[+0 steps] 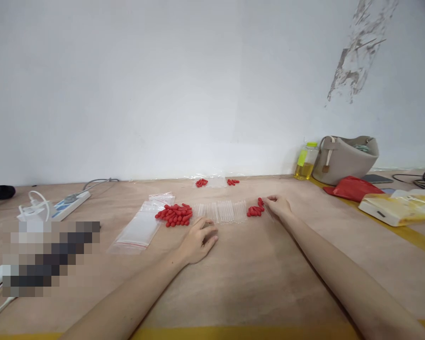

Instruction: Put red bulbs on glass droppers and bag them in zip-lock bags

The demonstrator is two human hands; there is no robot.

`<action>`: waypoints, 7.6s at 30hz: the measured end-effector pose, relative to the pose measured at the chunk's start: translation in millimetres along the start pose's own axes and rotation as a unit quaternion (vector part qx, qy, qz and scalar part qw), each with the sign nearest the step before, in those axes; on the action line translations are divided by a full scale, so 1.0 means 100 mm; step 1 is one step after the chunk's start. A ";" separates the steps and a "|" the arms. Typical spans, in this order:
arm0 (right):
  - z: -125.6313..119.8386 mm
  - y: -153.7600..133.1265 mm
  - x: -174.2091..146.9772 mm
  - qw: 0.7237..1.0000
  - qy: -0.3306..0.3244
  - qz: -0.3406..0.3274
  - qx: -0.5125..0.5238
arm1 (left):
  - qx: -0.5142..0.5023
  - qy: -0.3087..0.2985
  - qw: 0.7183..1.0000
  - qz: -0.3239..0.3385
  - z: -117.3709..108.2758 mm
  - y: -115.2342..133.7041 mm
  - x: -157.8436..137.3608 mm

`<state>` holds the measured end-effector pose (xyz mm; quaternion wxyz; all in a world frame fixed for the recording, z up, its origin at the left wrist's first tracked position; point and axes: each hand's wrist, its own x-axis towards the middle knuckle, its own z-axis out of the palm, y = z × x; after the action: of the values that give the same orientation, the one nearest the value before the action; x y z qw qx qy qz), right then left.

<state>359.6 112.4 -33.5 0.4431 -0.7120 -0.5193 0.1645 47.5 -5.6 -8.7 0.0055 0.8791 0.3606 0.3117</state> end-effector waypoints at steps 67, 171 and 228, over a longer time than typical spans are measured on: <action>0.23 -0.62 -1.26 0.894 -0.172 -0.377 0.172 | 0.079 0.060 0.995 0.021 0.11 -0.15 0.05; 0.11 -0.14 0.17 0.999 -0.027 0.026 0.000 | 0.032 0.004 0.999 -0.005 0.09 -0.05 0.05; 0.01 0.00 0.16 0.871 -0.018 0.033 0.490 | 0.262 -0.090 0.885 -0.375 0.37 -0.12 1.10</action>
<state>365.4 127.3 -29.9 0.7200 -0.4177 -0.3558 0.4249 120.1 81.7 18.2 -0.0763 0.6722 0.7295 0.1005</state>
